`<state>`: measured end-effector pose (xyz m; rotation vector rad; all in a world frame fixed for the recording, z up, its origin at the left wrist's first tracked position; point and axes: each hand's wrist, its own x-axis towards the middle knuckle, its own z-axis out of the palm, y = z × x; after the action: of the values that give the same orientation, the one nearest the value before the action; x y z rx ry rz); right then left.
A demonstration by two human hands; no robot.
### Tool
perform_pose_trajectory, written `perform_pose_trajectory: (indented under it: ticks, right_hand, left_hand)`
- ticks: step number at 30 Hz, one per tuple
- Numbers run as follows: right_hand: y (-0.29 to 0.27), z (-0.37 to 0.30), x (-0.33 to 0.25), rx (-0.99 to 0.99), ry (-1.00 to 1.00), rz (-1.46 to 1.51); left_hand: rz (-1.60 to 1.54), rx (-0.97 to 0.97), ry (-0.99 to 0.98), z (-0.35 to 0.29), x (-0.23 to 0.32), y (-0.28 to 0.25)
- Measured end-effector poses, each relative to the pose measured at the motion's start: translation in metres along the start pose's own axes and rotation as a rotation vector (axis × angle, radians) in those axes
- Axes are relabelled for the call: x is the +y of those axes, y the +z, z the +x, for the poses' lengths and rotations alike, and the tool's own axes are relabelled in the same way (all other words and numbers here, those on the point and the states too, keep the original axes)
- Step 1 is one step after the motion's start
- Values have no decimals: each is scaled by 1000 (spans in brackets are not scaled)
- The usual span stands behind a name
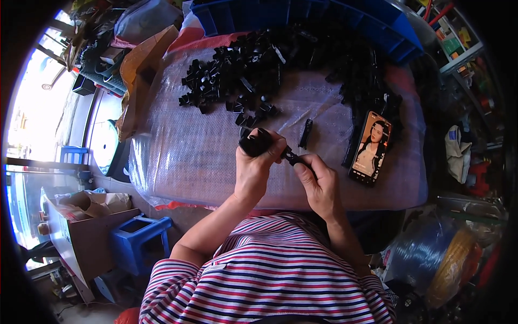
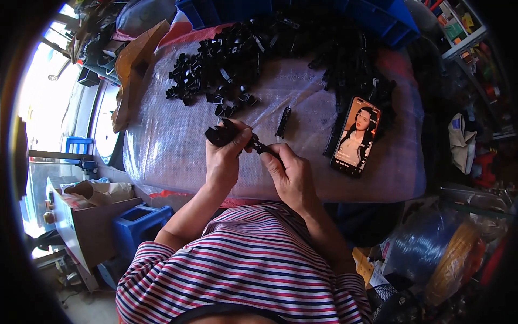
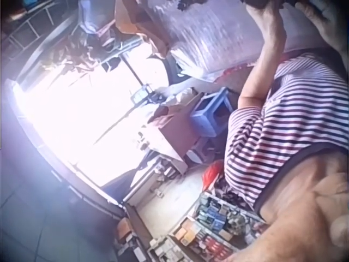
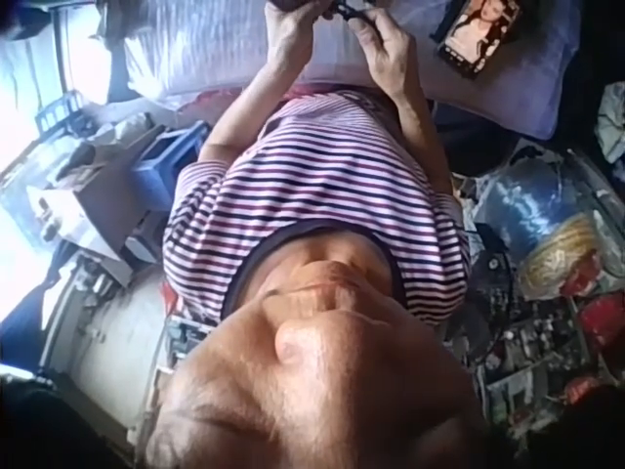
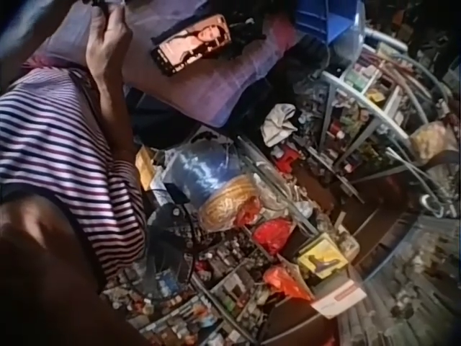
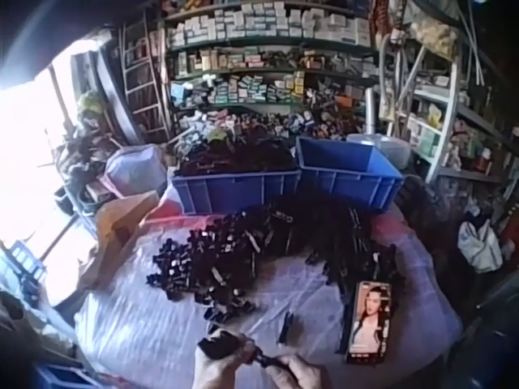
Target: Assembling small black plastic components by hand at a workstation.
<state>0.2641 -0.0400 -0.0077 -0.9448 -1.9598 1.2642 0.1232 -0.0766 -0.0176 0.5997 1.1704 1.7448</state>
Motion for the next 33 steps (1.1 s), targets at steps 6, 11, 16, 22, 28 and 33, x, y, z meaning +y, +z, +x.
perform_pose_trajectory:
  ticks: [6, 11, 16, 22, 28, 33]
  right_hand:
    - [16, 11, -5, 47, 15, 122]
    - [28, 31, 6, 58, -97, -38]
    - [28, 46, -12, 106, -265, -264]
    - [50, 43, -6, 20, -329, -409]
    - [50, 69, -27, -132, -417, -417]
    - [63, 107, -26, -204, -396, -164]
  left_hand:
    - [126, 95, 224, -9, -5, 6]
    - [-76, 65, -15, 9, 1, -10]
    - [-452, -1, -241, 14, 1, -12]
    - [-591, -149, -310, 20, -10, -19]
    - [-643, -274, -331, 27, 20, -34]
    - [-586, -306, -279, 47, 32, -52]
